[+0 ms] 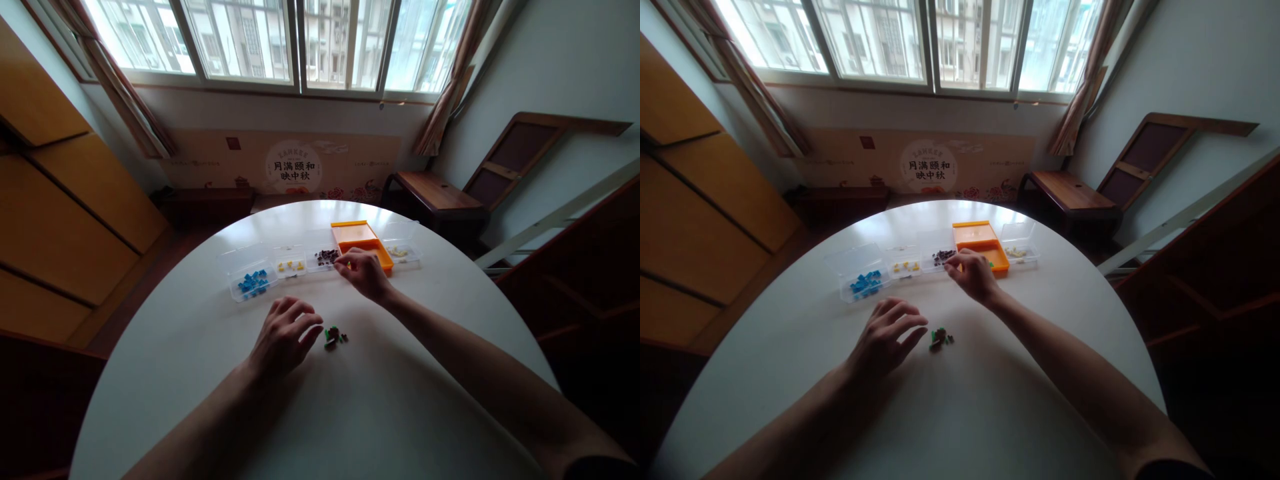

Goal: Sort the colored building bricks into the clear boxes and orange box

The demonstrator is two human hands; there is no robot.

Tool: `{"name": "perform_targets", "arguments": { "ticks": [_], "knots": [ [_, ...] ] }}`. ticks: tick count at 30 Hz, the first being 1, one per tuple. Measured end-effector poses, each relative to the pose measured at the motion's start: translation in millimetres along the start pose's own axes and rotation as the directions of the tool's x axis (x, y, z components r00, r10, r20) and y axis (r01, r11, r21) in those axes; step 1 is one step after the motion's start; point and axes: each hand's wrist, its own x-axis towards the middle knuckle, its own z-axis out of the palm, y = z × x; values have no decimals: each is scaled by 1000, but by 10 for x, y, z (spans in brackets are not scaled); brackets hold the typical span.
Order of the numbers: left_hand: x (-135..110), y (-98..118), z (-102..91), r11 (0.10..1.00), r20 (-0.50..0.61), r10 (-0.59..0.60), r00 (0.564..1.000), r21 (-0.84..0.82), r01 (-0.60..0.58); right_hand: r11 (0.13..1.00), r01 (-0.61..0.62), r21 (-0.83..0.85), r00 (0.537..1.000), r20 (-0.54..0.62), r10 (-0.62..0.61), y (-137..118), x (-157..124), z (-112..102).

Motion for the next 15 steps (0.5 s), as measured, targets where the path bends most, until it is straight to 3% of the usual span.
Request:
{"name": "perform_targets", "arguments": {
  "ticks": [3, 6, 10, 15],
  "knots": [
    [2, -7, 6, 1000, -4, -5, 1000, -3, 5, 997, -76, -21, 991, -112, 73, 62, 214, 33],
    [1, -21, 7, 1000, -5, -10, 1000, -9, 10, 993, -116, 4, 986, -124, 115, 88, 255, 57],
    [-5, -33, -4, 999, 34, -27, 999, -30, 28, 994, -93, 51, 993, -71, 96, 52, 8, 45],
    [-2, 33, -16, 993, 170, -12, 985, -116, 32, 998, -2, 57, 996, 89, -3, -16, -426, -27]
  ]
}}
